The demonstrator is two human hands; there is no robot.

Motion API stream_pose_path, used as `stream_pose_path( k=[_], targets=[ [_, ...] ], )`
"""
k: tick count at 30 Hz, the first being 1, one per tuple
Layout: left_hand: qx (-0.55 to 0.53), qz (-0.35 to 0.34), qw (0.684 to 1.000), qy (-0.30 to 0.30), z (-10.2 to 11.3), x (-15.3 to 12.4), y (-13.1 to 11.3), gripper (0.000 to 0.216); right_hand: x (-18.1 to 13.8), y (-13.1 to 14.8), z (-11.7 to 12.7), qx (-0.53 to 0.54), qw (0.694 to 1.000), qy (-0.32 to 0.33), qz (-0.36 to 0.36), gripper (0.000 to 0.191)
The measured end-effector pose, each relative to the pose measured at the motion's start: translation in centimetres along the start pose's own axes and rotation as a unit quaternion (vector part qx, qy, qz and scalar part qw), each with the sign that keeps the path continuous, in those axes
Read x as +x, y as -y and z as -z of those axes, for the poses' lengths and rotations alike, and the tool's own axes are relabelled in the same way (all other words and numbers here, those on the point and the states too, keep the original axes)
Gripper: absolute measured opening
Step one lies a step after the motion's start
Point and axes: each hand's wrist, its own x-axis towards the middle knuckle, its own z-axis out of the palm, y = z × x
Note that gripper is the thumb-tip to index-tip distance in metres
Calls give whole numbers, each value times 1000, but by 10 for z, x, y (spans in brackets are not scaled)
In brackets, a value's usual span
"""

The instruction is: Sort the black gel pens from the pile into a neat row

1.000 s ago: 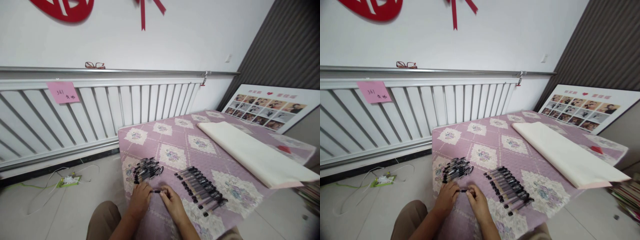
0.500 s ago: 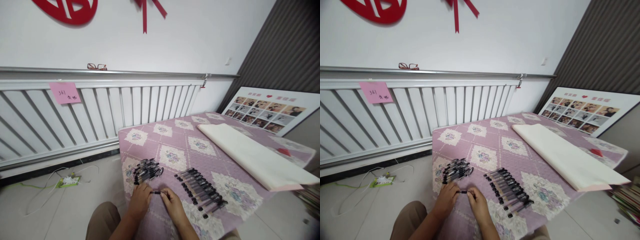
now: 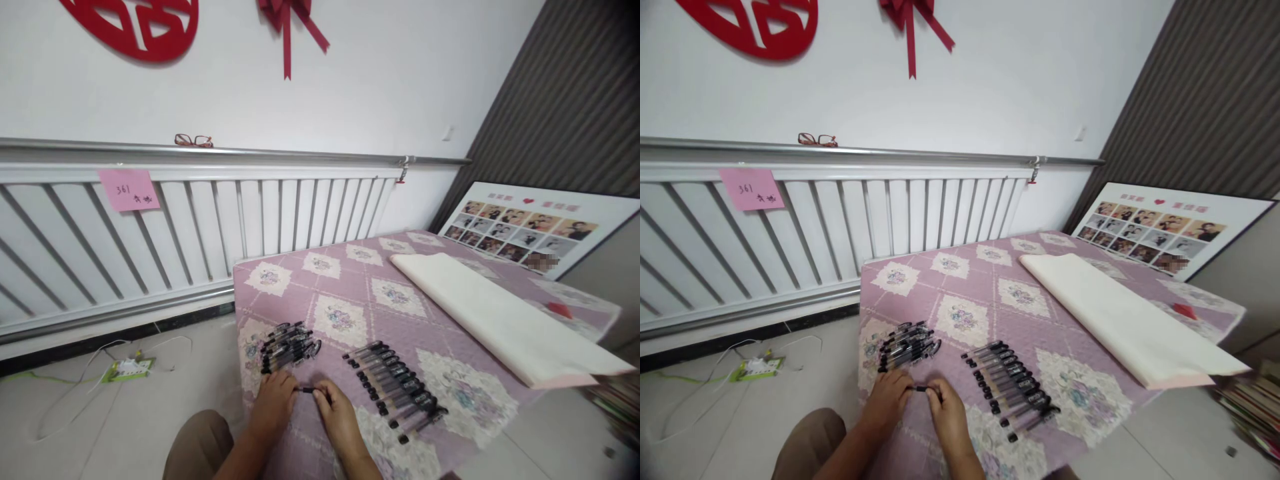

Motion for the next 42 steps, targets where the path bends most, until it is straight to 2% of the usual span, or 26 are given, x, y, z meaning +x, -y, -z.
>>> stream_pose_path(
  k=[18, 27, 31, 39, 42],
  targets=[
    [29, 7, 1000, 7, 3, 2, -4, 20, 0, -5, -3, -41, 998, -18, 33, 21],
    [19, 2, 1000, 1, -1, 2, -3, 19, 12, -20, -8, -37, 996, -76, 20, 26],
    [18, 11, 1000, 1, 0, 2, -3, 17, 29, -21, -12, -62, 993, -84, 60, 22],
    [23, 16, 1000, 14, 3, 3, -4, 16, 46, -4, -19, -152, 972, -12, 181, 19],
    [29, 17, 999, 26, 5, 5, -4, 17, 50, 4, -24, -196, 962, 1, 189, 22]
  ],
)
